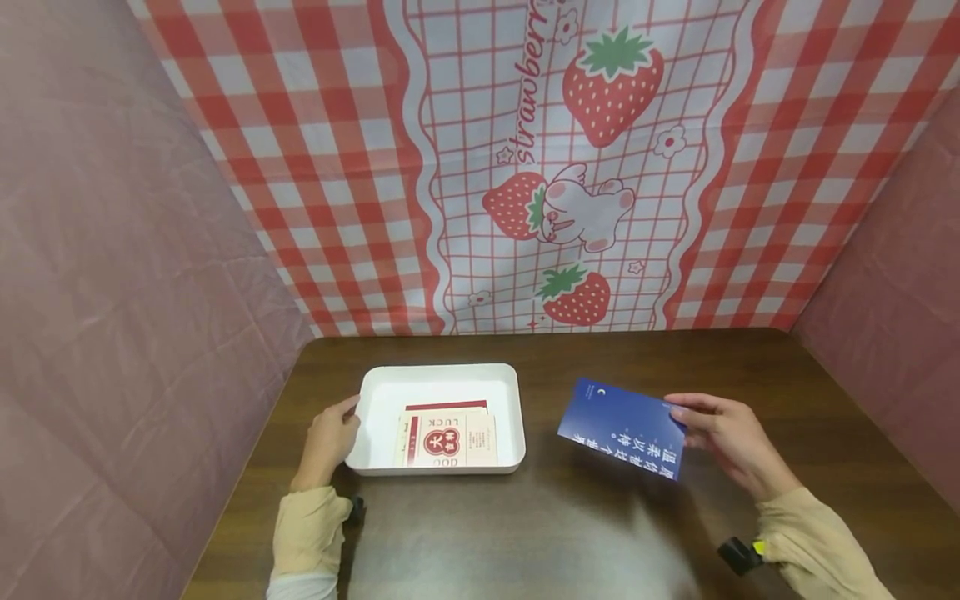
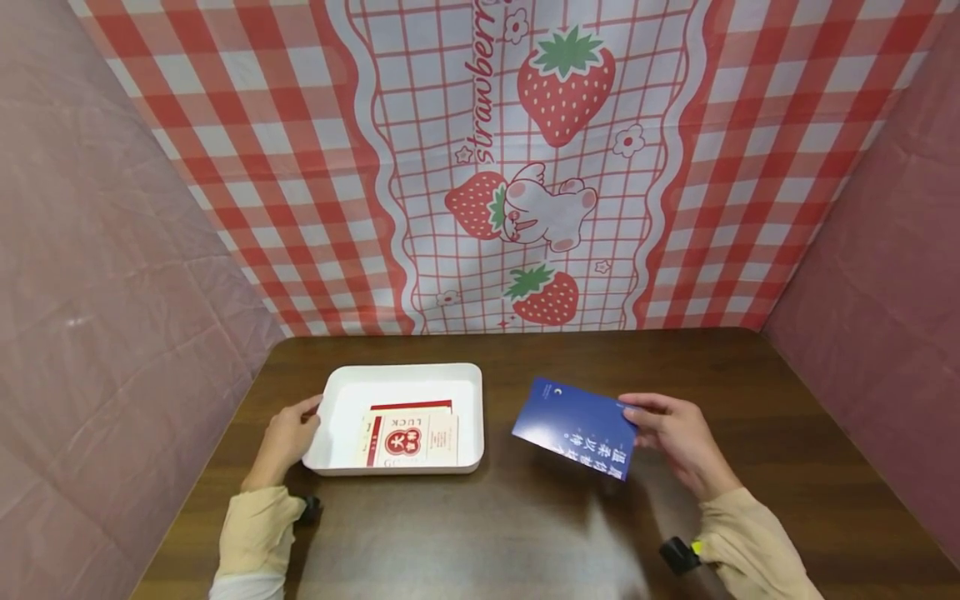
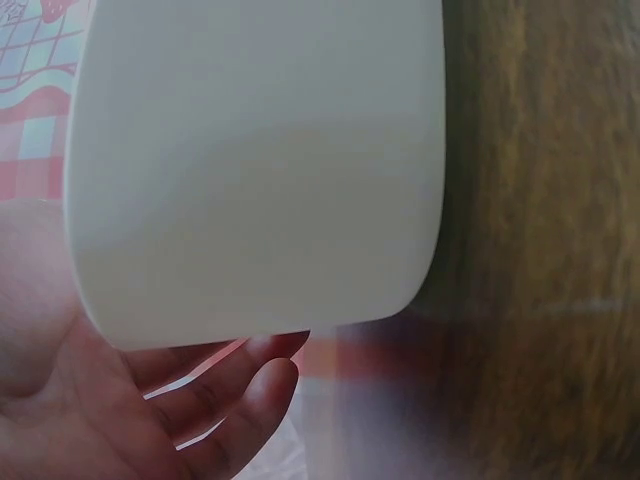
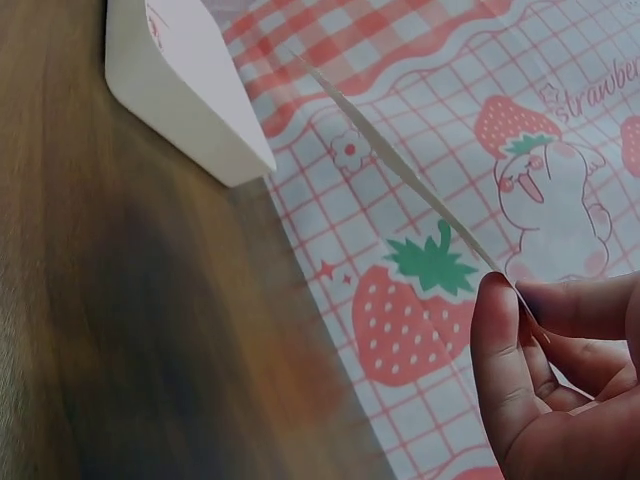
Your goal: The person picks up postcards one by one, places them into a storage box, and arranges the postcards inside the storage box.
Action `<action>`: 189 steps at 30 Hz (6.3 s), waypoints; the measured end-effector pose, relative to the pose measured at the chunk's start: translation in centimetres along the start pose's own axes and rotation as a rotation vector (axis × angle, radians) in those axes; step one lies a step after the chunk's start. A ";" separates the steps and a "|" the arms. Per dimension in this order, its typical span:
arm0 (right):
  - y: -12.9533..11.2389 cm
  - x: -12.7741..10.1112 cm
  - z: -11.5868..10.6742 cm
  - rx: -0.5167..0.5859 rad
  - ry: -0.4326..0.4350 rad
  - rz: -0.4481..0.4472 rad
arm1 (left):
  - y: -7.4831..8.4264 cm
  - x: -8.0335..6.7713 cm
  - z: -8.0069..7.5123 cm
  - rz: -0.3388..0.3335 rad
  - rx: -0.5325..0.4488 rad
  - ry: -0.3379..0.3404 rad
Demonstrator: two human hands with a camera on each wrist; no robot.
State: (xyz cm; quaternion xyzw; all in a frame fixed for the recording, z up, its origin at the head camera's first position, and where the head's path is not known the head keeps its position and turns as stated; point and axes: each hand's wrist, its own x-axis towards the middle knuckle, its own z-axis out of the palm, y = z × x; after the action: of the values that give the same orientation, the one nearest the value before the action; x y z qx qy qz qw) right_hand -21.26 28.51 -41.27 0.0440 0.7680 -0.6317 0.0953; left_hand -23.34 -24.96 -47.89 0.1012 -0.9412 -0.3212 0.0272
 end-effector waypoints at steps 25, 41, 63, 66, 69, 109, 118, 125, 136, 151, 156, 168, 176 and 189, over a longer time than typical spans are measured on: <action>-2.1 2.8 4.6 0.027 -0.043 -0.041 | -0.2 0.0 0.1 -0.023 -0.007 -0.001; -3.2 4.6 7.9 0.081 -0.093 -0.063 | -0.2 0.0 0.1 0.009 0.000 0.013; -3.4 6.3 13.5 0.136 -0.168 -0.077 | -0.1 0.0 0.2 0.004 0.004 0.030; -3.2 6.5 13.9 0.126 -0.172 -0.078 | 0.0 0.0 0.1 -0.004 0.006 0.026; -3.1 6.6 14.4 0.119 -0.169 -0.080 | 0.0 0.0 0.0 -0.013 0.002 0.020; -2.6 9.0 21.2 -0.016 -0.177 -0.117 | -0.1 0.1 0.4 -0.033 -0.014 0.030; -2.3 8.7 23.0 -0.155 -0.214 -0.166 | 0.0 0.1 0.2 -0.039 -0.007 0.029; -1.8 8.1 23.5 -0.480 -0.195 -0.226 | 0.0 0.1 0.3 -0.027 0.001 0.033; -0.9 7.8 24.1 -0.761 -0.168 -0.407 | 0.1 0.1 0.3 -0.028 -0.011 0.026; -0.5 6.4 24.6 -0.910 -0.303 -0.435 | -0.2 -0.2 0.3 -0.035 -0.024 0.008; -0.4 6.3 24.6 -0.975 -0.337 -0.461 | -0.1 -0.2 0.3 -0.014 -0.012 0.020; -0.2 5.6 24.8 -1.060 -0.417 -0.480 | -0.1 -0.2 0.2 -0.003 0.006 0.031; -0.2 5.9 24.5 -1.009 -0.381 -0.502 | 0.3 -0.2 0.1 -0.011 0.002 0.024; -0.4 6.3 23.0 -0.911 -0.374 -0.546 | 0.5 -0.1 0.1 -0.017 0.008 0.009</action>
State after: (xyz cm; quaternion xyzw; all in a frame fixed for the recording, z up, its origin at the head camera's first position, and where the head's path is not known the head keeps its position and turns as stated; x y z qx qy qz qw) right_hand -25.36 5.62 -46.38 -0.3149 0.9167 -0.2350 0.0722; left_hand -23.34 -24.49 -47.69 0.1106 -0.9414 -0.3173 0.0281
